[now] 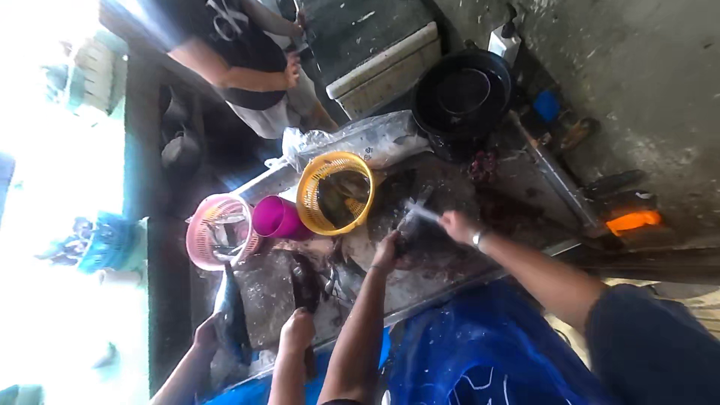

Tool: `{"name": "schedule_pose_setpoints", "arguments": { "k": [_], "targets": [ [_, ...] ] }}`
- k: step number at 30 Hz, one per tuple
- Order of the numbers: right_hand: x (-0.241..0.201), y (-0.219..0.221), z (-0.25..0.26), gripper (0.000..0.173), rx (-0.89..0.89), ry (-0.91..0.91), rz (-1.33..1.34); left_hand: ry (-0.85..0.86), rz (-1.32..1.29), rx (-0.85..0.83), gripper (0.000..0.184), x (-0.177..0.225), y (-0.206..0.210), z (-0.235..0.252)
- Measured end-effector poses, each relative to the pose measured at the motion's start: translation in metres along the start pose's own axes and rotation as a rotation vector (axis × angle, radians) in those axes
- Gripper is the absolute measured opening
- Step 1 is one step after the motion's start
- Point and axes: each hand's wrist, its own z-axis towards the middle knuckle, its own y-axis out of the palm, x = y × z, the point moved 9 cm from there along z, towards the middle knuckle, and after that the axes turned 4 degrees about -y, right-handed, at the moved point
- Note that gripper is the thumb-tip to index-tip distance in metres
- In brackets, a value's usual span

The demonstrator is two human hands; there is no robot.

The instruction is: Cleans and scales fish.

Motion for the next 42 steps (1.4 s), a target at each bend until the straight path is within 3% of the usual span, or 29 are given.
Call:
{"name": "schedule_pose_setpoints", "arguments": {
  "k": [2, 4, 5, 7, 9, 10, 12, 16, 18, 19, 23, 26, 28, 30, 31, 32, 34, 36, 38, 40, 42],
  "targets": [
    [0.006, 0.018, -0.003, 0.044, 0.036, 0.009, 0.008, -0.014, -0.049, 0.059, 0.060, -0.002, -0.001, 0.000],
    [-0.012, 0.024, -0.024, 0.048, -0.101, -0.005, 0.030, -0.015, -0.059, 0.064, 0.067, 0.001, -0.004, 0.000],
    [-0.014, 0.013, -0.023, 0.048, -0.156, -0.001, 0.021, 0.000, -0.039, 0.032, 0.063, -0.003, -0.004, -0.002],
    [-0.004, -0.024, 0.009, 0.043, -0.038, 0.012, -0.059, 0.133, 0.192, -0.044, 0.039, 0.000, 0.003, -0.005],
    [-0.006, -0.034, 0.021, 0.037, 0.076, 0.111, -0.120, 0.281, 0.619, 0.054, 0.080, 0.016, 0.011, -0.013],
    [-0.015, -0.026, 0.020, 0.036, 0.102, 0.109, -0.130, 0.328, 0.776, 0.123, 0.088, 0.027, 0.017, -0.019],
    [-0.031, -0.012, 0.009, 0.044, -0.056, 0.100, -0.132, 0.377, 0.895, 0.201, 0.086, 0.038, 0.017, -0.027],
    [-0.021, -0.021, 0.012, 0.036, 0.009, 0.138, -0.072, 0.378, 0.907, 0.184, 0.083, 0.038, 0.015, -0.023],
    [-0.037, -0.006, 0.002, 0.045, -0.087, 0.112, -0.093, 0.386, 0.912, 0.163, 0.078, 0.043, 0.017, -0.022],
    [-0.036, -0.004, 0.003, 0.048, -0.128, 0.099, -0.060, 0.374, 0.911, 0.151, 0.081, 0.038, 0.015, -0.022],
    [-0.010, -0.011, 0.016, 0.040, 0.043, 0.105, -0.071, 0.303, 0.818, 0.033, 0.105, 0.024, 0.016, -0.020],
    [-0.018, 0.000, 0.013, 0.048, -0.131, 0.064, -0.081, 0.297, 0.807, -0.048, 0.101, 0.026, 0.008, -0.020],
    [0.004, -0.011, 0.031, 0.047, -0.091, 0.069, -0.031, 0.247, 0.638, -0.101, 0.084, 0.016, 0.003, -0.017],
    [0.011, 0.008, 0.013, 0.045, 0.022, 0.067, -0.016, 0.258, 0.347, -0.004, 0.041, 0.016, 0.002, -0.009],
    [0.008, 0.032, -0.011, 0.046, -0.011, 0.039, -0.008, 0.269, 0.338, 0.118, 0.050, 0.019, -0.007, -0.005],
    [0.001, 0.047, -0.038, 0.047, -0.089, 0.015, -0.023, 0.310, 0.436, 0.193, 0.058, 0.026, -0.016, -0.004],
    [-0.004, 0.028, -0.070, 0.043, -0.193, -0.001, -0.091, 0.447, 0.760, 0.191, 0.049, 0.036, -0.020, -0.009],
    [-0.004, -0.035, -0.054, 0.036, -0.053, -0.005, -0.173, 0.580, 1.205, 0.171, 0.067, 0.041, -0.008, -0.020],
    [0.002, -0.082, -0.017, 0.044, 0.123, -0.009, -0.314, 0.603, 1.519, 0.185, 0.082, 0.039, 0.007, -0.023],
    [0.010, -0.067, -0.001, 0.050, 0.127, -0.040, -0.338, 0.558, 1.586, 0.211, 0.080, 0.046, 0.016, -0.019],
    [0.007, -0.010, -0.021, 0.049, -0.045, -0.113, -0.259, 0.519, 1.628, 0.198, 0.077, 0.052, 0.018, -0.015]
  ]
}}
